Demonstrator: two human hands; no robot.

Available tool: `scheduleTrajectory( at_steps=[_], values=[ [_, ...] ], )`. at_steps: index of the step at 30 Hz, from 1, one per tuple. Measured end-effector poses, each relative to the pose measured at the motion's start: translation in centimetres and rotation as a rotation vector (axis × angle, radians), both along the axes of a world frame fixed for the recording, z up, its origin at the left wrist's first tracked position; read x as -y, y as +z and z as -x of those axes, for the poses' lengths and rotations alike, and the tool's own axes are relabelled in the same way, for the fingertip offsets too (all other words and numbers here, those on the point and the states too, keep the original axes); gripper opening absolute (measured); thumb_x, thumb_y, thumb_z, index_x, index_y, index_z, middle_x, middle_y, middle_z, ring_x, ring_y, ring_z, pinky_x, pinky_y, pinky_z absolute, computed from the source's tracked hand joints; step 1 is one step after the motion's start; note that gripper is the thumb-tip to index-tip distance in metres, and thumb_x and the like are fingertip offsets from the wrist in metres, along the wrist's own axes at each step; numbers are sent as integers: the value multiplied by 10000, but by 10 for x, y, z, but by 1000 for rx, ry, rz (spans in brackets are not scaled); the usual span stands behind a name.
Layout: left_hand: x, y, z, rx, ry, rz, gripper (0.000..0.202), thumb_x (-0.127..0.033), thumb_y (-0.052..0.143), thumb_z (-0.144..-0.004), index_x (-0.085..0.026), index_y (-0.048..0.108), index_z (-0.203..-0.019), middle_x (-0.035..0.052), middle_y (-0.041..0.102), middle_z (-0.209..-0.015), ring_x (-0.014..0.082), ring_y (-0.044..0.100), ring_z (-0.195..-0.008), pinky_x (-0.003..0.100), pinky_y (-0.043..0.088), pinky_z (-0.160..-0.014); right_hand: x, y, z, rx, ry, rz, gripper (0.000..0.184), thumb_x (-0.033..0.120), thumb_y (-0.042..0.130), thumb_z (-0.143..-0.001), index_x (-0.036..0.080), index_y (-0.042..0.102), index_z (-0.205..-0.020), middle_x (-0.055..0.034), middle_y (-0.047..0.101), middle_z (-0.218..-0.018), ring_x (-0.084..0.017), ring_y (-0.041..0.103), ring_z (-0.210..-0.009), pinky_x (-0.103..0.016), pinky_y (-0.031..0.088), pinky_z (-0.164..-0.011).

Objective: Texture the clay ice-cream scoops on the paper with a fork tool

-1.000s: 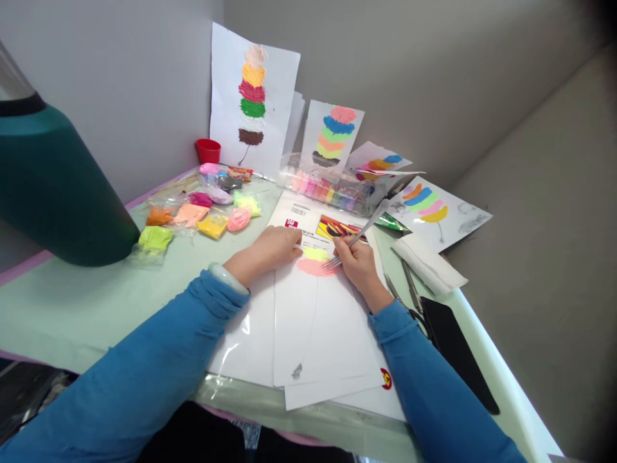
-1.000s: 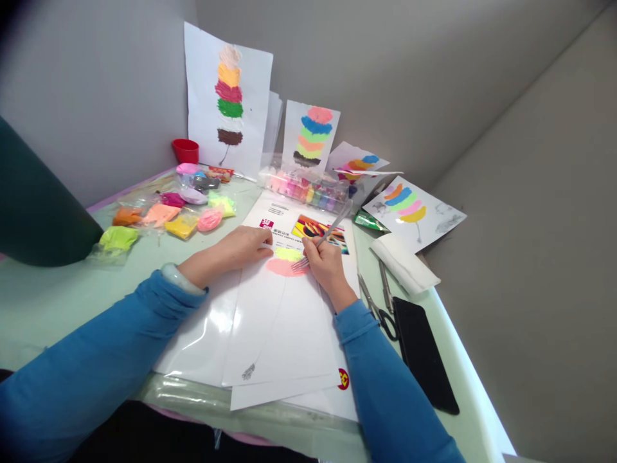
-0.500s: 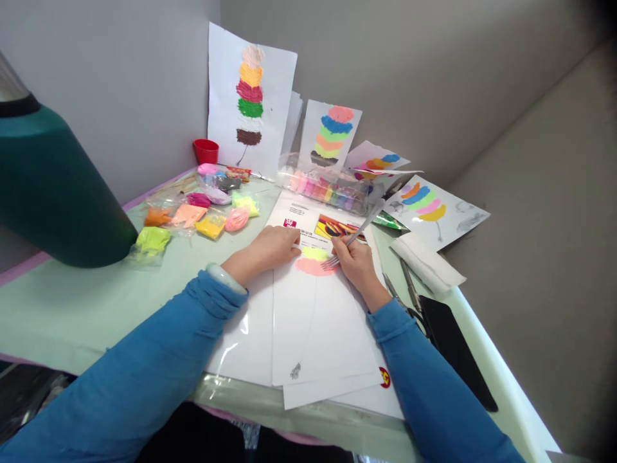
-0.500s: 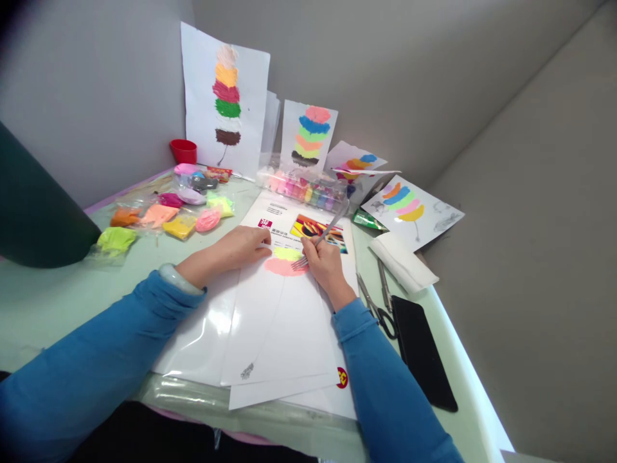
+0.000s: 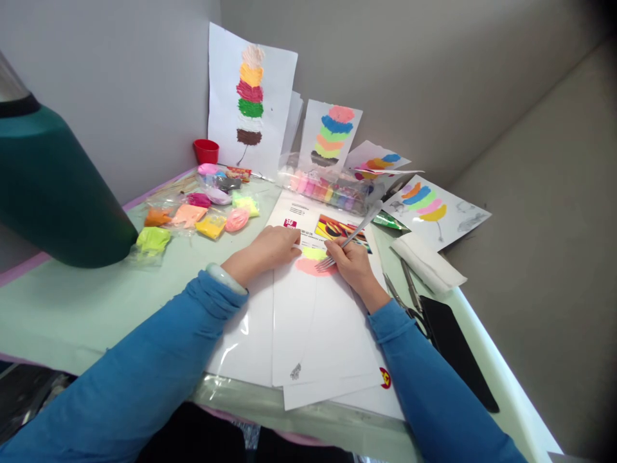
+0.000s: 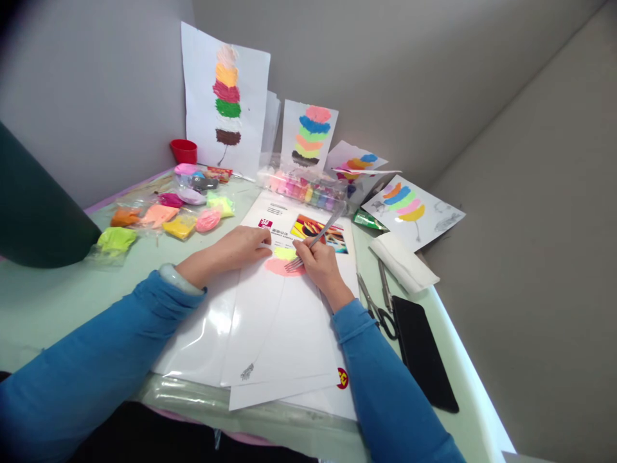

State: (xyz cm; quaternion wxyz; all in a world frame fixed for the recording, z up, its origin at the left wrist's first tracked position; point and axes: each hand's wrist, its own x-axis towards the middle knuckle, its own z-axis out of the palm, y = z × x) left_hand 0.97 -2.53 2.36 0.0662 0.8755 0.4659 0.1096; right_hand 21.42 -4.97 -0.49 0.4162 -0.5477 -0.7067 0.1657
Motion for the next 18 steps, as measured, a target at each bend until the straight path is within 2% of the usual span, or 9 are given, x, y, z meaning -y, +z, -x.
scheduleTrajectory(
  at_steps=[11, 18],
  values=[
    [0, 0, 0, 12, -9, 7, 231, -288, 446, -788, -177, 598, -921, 82, 676, -876, 215, 606, -799, 297, 396, -660, -3, 1, -6, 79, -87, -49, 333, 425, 484, -844, 197, 595, -627, -7, 634, -609, -143, 565, -585, -256, 387, -589],
    [0, 0, -1, -1, 11, 24, 243, -285, 447, -787, -178, 603, -940, 79, 675, -894, 215, 607, -827, 295, 400, -686, -4, 1, -8, 53, -87, -67, 339, 424, 479, -846, 197, 580, -615, -15, 627, -594, -151, 561, -566, -270, 393, -580]
  ],
)
